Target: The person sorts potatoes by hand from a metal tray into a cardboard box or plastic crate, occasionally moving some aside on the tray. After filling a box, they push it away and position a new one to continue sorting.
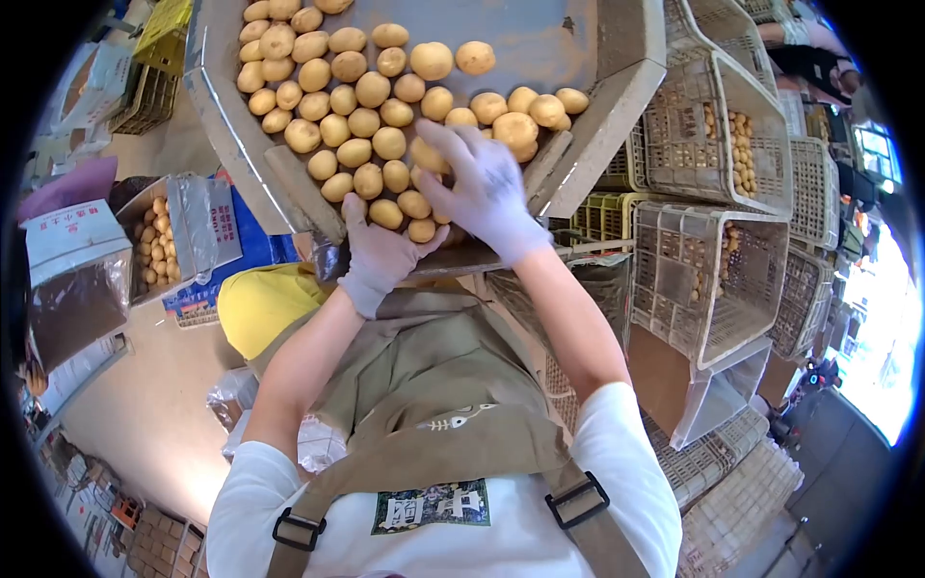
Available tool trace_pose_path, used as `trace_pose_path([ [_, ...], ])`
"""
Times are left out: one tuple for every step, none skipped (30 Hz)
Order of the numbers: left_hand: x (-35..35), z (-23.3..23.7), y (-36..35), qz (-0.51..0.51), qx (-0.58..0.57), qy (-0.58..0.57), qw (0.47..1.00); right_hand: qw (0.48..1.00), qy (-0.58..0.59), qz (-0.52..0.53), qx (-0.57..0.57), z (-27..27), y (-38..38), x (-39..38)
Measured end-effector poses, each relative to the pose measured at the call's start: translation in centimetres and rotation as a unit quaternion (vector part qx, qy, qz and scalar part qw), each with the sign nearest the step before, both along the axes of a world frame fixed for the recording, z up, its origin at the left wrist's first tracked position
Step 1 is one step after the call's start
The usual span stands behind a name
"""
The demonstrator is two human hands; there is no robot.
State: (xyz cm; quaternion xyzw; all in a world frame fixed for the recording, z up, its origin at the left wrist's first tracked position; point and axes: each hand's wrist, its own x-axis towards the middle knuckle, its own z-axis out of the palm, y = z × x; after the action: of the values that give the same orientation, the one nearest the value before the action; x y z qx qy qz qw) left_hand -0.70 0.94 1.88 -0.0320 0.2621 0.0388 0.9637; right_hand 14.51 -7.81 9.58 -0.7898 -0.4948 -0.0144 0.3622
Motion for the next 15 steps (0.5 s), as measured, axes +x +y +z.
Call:
trace_pose_path([
  [0.1,-0.1,0.0,0.016,-0.044,-0.022,0.999,0.996,-0.080,0.008,0.029,2.1,-2.0,0.7],
  [0.1,0.1,0.0,0.026,-0.065,-0.010,0.998,0.990,-0.136,0.004,0.032,3.8,-4.6,1.9],
  [0.0,-0.1,0.1,0.016,-0.046,-0.013,0.999,0.981,-0.194,-0.021,0.023,5.8,-7.3,3.8],
  [-0.2,-0.3,0.2,0.005,-0.027,-0.017,0.999,0.954,-0.285,-0.079,0.051,6.5,-10.7,7.1],
  [-0.1,0.4,0.4,0.000,-0.031,0.002,1.000,0.947,-0.247,-0.181,0.099,6.9,-14.0,10.1],
  [-0.2,0.1,0.3,0.002,-0.029,-0.010,1.000,0.907,-0.249,-0.338,0.019,9.0,-16.3,12.4],
  [-0.3,0.2,0.2,-0.003,-0.029,-0.009,1.000,0.832,-0.299,-0.447,-0.134,10.2,-19.3,14.8],
  [-0.3,0.3,0.3,-0.005,-0.025,-0.008,1.000,0.773,-0.419,-0.452,-0.148,9.7,-22.2,16.7],
  [-0.3,0.1,0.4,-0.003,-0.055,0.002,0.999,0.808,-0.406,-0.408,-0.126,10.7,-21.3,15.0],
  [-0.2,0.0,0.4,-0.004,-0.059,-0.030,0.998,0.842,-0.391,-0.358,-0.103,11.2,-19.7,12.2],
  [-0.2,0.0,0.4,-0.003,-0.053,-0.033,0.998,0.923,-0.243,-0.290,-0.076,9.7,-18.5,9.5],
  [-0.2,0.0,0.4,-0.004,-0.045,-0.032,0.998,0.965,-0.157,-0.198,-0.072,6.1,-18.9,6.5],
  [-0.3,-0.4,0.2,0.002,-0.048,-0.034,0.998,0.970,-0.105,-0.111,-0.189,4.2,-17.7,2.7],
  [-0.3,-0.3,0.2,0.003,-0.044,-0.011,0.999,0.979,-0.081,-0.023,-0.184,2.5,-15.2,-1.1],
  [-0.3,-0.3,0.1,0.005,-0.035,0.002,0.999,0.956,-0.003,0.029,-0.291,-0.4,-14.7,-4.3],
])
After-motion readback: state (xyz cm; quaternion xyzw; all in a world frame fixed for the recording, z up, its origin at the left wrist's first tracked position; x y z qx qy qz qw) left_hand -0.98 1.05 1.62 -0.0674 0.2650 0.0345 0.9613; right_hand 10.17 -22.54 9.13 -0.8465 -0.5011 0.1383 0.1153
